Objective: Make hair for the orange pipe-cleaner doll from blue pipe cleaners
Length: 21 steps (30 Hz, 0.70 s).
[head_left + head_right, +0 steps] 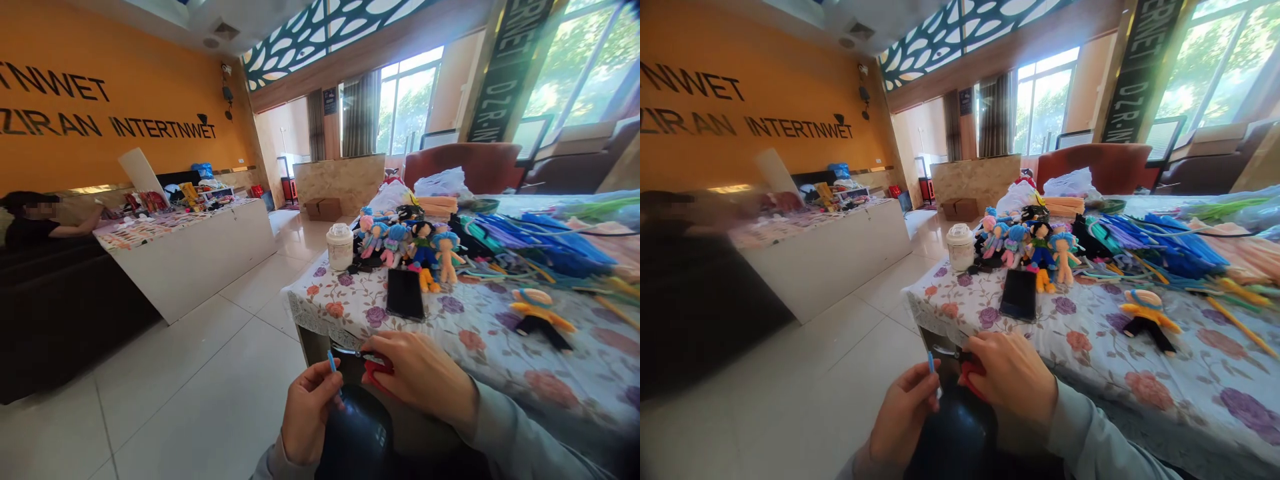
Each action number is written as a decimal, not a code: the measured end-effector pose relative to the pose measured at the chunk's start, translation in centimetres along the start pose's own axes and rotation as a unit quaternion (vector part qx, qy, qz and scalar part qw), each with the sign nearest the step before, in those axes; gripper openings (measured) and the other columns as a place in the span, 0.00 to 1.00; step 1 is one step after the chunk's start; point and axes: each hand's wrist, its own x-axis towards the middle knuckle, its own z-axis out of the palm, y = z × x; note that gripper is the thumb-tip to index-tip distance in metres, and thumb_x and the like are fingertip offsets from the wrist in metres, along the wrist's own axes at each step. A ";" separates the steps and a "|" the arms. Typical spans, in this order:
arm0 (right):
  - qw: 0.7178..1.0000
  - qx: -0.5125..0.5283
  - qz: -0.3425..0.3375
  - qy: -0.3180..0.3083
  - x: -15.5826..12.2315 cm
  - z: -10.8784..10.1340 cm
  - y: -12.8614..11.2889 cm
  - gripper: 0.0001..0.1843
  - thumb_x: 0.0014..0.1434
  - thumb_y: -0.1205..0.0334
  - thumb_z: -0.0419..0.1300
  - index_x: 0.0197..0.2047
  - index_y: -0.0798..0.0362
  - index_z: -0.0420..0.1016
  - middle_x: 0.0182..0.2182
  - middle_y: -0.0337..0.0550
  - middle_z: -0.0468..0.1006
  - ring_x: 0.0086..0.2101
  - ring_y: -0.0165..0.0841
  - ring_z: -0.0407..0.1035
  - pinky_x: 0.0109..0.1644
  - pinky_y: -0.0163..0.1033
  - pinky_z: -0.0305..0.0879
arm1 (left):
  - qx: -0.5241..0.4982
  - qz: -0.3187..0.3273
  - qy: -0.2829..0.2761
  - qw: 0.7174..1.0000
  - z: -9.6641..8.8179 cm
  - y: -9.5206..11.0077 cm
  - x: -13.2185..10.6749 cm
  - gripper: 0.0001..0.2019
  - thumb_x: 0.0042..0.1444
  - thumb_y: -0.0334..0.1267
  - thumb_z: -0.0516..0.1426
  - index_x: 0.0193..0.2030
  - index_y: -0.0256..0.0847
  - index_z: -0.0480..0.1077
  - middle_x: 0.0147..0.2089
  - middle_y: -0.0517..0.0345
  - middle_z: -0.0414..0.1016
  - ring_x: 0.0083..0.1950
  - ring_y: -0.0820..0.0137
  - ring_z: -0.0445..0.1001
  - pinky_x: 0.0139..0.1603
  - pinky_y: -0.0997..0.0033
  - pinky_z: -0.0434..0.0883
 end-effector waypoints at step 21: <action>0.997 -0.066 -0.039 -0.009 -0.2 0.1 -1.6 0.07 0.58 0.61 0.57 0.41 0.46 0.73 0.33 0.37 0.75 0.34 0.38 0.74 0.30 0.39 0.55 | 0.011 0.007 -0.019 1.000 0.2 -0.1 0.1 0.19 0.28 0.42 0.73 0.18 0.38 0.68 0.16 0.68 0.65 0.15 0.81 0.59 0.16 0.78 0.61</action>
